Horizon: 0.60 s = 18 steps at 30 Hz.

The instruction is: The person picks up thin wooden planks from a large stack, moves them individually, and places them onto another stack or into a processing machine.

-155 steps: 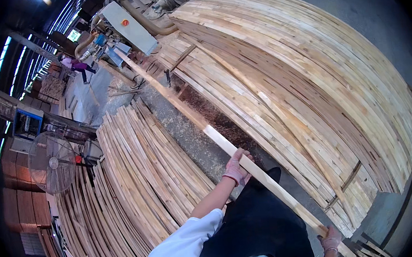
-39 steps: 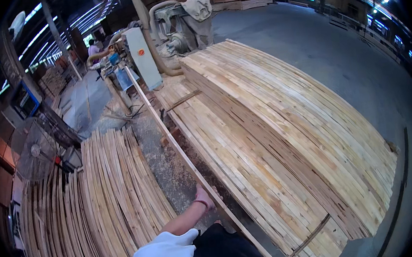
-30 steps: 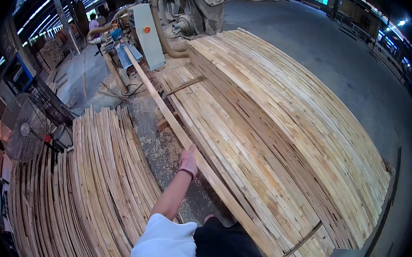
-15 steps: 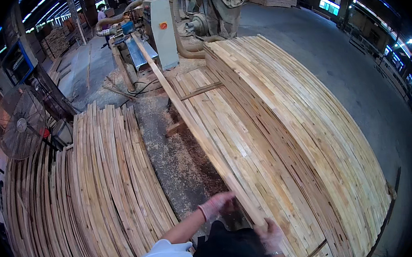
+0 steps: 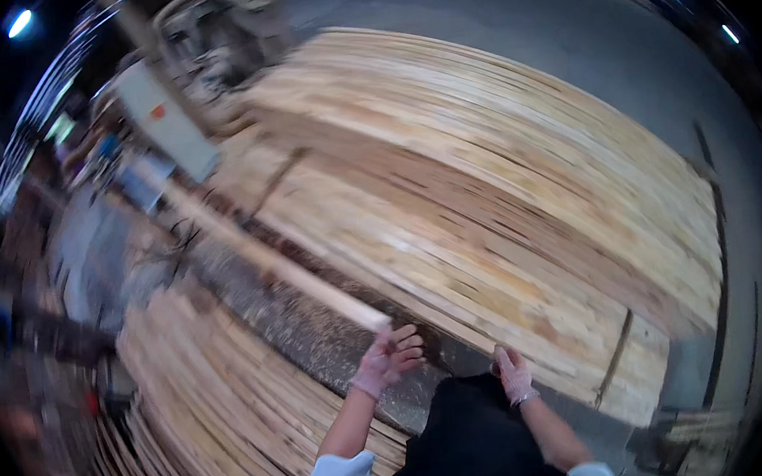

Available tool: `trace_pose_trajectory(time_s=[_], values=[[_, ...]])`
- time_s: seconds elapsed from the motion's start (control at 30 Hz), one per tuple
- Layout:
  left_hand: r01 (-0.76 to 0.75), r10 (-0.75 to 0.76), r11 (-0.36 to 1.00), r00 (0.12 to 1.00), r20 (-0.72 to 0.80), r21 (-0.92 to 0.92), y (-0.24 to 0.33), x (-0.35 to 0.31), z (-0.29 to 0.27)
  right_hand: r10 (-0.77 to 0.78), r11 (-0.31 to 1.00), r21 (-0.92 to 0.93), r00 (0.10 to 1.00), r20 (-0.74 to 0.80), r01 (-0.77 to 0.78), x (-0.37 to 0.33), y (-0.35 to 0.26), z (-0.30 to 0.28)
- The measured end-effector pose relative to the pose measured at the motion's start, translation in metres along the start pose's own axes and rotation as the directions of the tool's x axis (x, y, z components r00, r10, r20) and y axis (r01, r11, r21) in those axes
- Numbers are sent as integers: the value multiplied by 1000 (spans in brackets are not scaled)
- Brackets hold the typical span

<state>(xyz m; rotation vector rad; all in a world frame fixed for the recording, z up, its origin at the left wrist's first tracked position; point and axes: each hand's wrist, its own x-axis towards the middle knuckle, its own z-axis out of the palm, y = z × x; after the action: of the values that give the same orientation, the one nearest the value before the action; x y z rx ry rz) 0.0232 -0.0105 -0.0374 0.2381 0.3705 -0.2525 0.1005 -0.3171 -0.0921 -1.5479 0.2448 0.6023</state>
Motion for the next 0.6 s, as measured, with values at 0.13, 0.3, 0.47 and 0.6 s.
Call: trace_pose_trajectory(time_s=[0.13, 0.3, 0.47, 0.6], values=[[18, -10, 999, 983, -186, 41, -34, -8, 34, 261, 687, -667, 955, -144, -288, -59, 58, -111], [76, -10, 978, 947, -320, 195, -98, 18, 18, 570, 414, -698, 764, -301, -584, -148, 71, -210], [218, -149, 957, 935, -322, 189, -159, 32, -4, 385, 559, -644, 851, -356, -522, -167, 134, -256], [258, -30, 928, 769, -638, 267, -235, 71, 45, 431, 556, -719, 885, -178, -416, -158, 195, -300]])
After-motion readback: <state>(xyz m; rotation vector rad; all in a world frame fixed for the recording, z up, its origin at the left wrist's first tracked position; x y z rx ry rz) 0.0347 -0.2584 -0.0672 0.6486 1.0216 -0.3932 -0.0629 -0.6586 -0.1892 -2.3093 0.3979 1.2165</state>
